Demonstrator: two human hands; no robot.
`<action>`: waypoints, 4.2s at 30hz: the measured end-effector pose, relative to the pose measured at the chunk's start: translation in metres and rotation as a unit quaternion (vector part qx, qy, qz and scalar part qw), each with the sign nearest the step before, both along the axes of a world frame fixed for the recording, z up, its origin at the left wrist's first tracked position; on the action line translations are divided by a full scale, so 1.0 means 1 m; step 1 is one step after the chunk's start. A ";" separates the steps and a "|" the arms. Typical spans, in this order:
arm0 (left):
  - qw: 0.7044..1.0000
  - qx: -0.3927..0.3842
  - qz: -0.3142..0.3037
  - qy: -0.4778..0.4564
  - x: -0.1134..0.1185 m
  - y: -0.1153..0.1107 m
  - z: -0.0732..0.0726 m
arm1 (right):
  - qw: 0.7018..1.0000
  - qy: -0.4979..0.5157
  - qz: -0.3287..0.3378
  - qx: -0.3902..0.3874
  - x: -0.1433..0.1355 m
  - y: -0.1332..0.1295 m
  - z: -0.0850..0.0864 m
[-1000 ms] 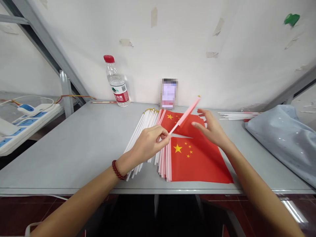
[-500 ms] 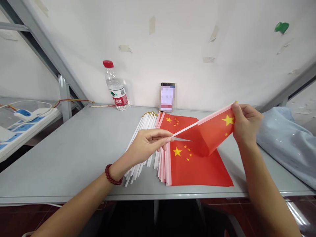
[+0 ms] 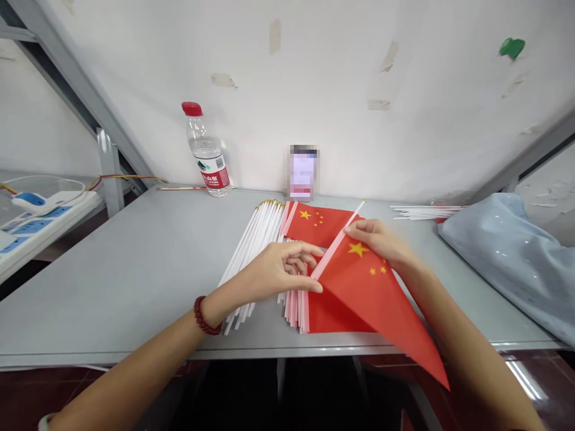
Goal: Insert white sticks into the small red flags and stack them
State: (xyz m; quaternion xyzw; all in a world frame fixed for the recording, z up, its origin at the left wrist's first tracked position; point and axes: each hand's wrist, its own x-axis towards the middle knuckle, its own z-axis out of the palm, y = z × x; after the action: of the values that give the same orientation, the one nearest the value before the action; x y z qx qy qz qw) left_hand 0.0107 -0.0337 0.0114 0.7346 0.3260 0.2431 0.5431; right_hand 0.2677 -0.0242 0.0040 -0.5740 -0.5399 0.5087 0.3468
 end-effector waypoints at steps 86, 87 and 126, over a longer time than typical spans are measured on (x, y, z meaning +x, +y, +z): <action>0.842 0.306 0.167 0.411 -0.020 0.032 -0.015 | 0.951 -0.219 0.205 0.071 0.010 0.009 -0.016; 0.835 0.315 0.159 0.423 -0.018 0.031 -0.016 | 0.950 -0.224 0.204 0.075 0.010 0.009 -0.016; 0.871 0.444 0.144 0.151 -0.010 0.019 -0.017 | 0.926 -0.038 -0.159 0.340 0.010 0.019 -0.019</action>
State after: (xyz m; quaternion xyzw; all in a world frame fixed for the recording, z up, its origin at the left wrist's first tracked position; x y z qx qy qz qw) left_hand 0.0011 -0.0152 -0.0055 0.8710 0.3639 0.3240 0.0631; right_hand 0.2777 -0.0055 -0.0148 -0.5193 -0.5948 0.2107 0.5763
